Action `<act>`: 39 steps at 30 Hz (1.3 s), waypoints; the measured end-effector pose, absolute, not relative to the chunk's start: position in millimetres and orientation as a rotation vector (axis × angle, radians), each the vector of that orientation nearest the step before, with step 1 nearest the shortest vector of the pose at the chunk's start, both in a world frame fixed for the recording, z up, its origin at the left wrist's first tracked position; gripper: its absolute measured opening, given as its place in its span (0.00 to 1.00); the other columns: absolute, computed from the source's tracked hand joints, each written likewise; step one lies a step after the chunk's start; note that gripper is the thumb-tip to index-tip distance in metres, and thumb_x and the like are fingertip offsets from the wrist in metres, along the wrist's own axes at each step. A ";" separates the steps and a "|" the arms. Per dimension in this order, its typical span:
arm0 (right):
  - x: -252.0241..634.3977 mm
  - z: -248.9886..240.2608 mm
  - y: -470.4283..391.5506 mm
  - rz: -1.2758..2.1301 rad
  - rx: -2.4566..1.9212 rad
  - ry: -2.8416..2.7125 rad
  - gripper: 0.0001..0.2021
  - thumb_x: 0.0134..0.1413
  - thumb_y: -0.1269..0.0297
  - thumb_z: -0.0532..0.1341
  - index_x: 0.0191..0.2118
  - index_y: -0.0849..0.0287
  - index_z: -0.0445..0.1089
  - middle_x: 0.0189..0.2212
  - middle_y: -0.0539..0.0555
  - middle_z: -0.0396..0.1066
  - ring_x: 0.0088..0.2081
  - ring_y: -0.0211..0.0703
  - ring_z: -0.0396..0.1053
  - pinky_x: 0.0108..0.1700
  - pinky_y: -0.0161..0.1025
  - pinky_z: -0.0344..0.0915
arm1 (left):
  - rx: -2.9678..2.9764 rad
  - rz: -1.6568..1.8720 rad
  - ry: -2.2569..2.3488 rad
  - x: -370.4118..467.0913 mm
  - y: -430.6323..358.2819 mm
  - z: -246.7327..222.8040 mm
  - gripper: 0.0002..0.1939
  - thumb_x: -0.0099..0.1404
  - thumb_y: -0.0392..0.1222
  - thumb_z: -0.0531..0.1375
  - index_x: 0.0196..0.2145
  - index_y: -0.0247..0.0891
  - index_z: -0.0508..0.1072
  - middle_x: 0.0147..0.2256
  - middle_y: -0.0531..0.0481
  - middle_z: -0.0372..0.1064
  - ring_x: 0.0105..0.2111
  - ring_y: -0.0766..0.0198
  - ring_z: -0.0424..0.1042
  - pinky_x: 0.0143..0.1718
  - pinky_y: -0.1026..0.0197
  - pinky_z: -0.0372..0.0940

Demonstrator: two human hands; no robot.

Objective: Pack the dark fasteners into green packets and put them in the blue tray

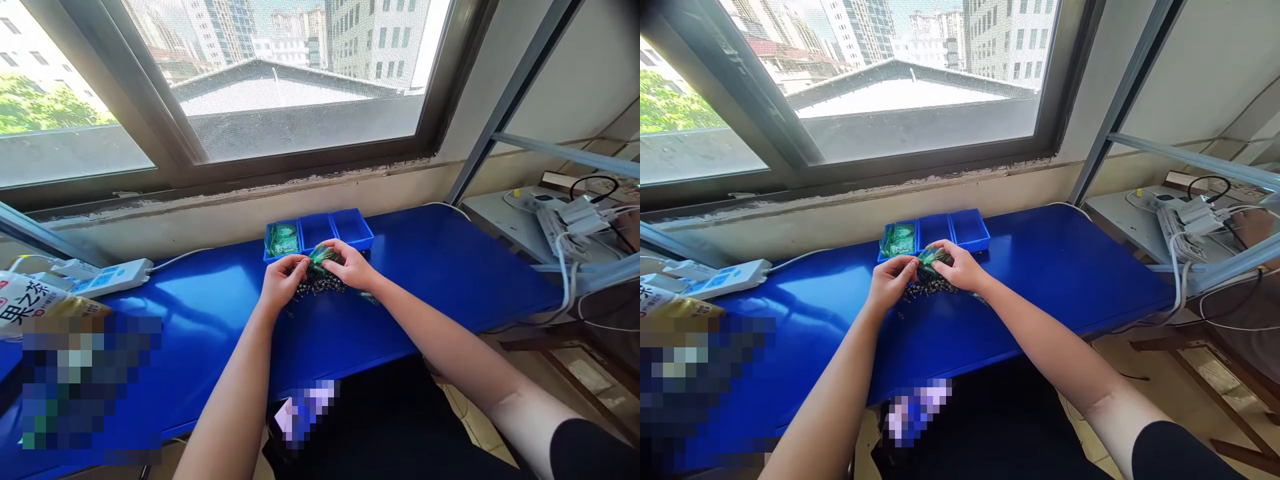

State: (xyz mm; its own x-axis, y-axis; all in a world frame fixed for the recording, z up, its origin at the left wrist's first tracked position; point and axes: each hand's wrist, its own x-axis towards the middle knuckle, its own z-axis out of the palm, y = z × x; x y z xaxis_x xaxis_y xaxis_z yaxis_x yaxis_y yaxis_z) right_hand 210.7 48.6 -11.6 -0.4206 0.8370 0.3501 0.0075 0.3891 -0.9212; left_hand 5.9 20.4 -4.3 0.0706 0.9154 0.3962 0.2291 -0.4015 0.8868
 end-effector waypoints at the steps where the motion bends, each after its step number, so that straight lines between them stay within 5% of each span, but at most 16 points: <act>1: 210.7 -11.3 48.8 1.141 -0.737 -1.743 0.16 0.58 0.62 0.64 0.52 0.55 0.67 0.42 0.53 0.73 0.39 0.41 0.71 0.43 0.39 0.68 | 1.711 1.368 1.146 6.1 20.2 -4.0 0.15 0.63 0.52 0.66 0.35 0.36 0.79 0.21 0.52 0.70 0.21 0.66 0.69 0.24 0.64 0.64; 6: 210.7 -10.1 48.4 1.182 -0.726 -1.777 0.17 0.58 0.58 0.66 0.51 0.57 0.67 0.32 0.49 0.70 0.31 0.38 0.68 0.36 0.38 0.66 | 1.714 1.354 1.147 6.5 19.4 -1.8 0.14 0.63 0.51 0.66 0.33 0.36 0.78 0.21 0.52 0.70 0.21 0.67 0.68 0.25 0.64 0.63; 11: 210.7 -6.6 45.0 1.152 -0.674 -1.778 0.18 0.57 0.62 0.66 0.53 0.56 0.68 0.39 0.51 0.72 0.35 0.38 0.69 0.37 0.36 0.65 | 1.707 1.385 1.151 6.2 18.9 -0.4 0.14 0.64 0.51 0.65 0.34 0.36 0.78 0.20 0.52 0.70 0.21 0.67 0.68 0.25 0.65 0.63; 16: 212.8 -4.1 43.1 1.161 -0.739 -1.833 0.20 0.59 0.60 0.65 0.56 0.55 0.67 0.26 0.44 0.64 0.25 0.34 0.60 0.29 0.34 0.59 | 1.711 1.366 1.158 6.4 18.7 -0.7 0.15 0.64 0.52 0.65 0.33 0.36 0.78 0.20 0.52 0.70 0.21 0.67 0.68 0.25 0.64 0.63; 22: 210.3 -6.2 44.9 1.166 -0.773 -1.772 0.16 0.62 0.59 0.61 0.54 0.57 0.70 0.39 0.52 0.75 0.31 0.36 0.68 0.36 0.36 0.66 | 1.727 1.359 1.180 4.0 18.6 -1.2 0.13 0.65 0.50 0.64 0.34 0.36 0.78 0.21 0.53 0.70 0.21 0.68 0.67 0.25 0.65 0.62; 28: 211.1 -3.4 46.7 0.927 -0.885 -1.756 0.12 0.60 0.55 0.64 0.39 0.59 0.78 0.35 0.54 0.76 0.32 0.39 0.69 0.37 0.37 0.67 | 1.724 1.379 1.191 4.4 19.3 -3.0 0.13 0.65 0.50 0.65 0.34 0.36 0.79 0.20 0.53 0.70 0.21 0.68 0.67 0.24 0.65 0.61; 34: 211.5 -9.2 50.3 1.057 -0.825 -1.699 0.13 0.58 0.54 0.65 0.42 0.58 0.78 0.28 0.50 0.72 0.27 0.37 0.68 0.32 0.36 0.66 | 1.644 1.417 1.183 7.4 16.4 -1.1 0.14 0.63 0.50 0.67 0.36 0.35 0.80 0.20 0.51 0.74 0.20 0.66 0.71 0.24 0.64 0.65; 39: 210.6 -7.9 48.4 1.068 -0.818 -1.674 0.16 0.59 0.49 0.64 0.39 0.58 0.78 0.32 0.53 0.77 0.31 0.41 0.72 0.34 0.38 0.68 | 1.567 1.465 1.117 7.8 13.3 0.5 0.14 0.63 0.50 0.68 0.37 0.36 0.81 0.28 0.46 0.80 0.28 0.58 0.80 0.28 0.61 0.71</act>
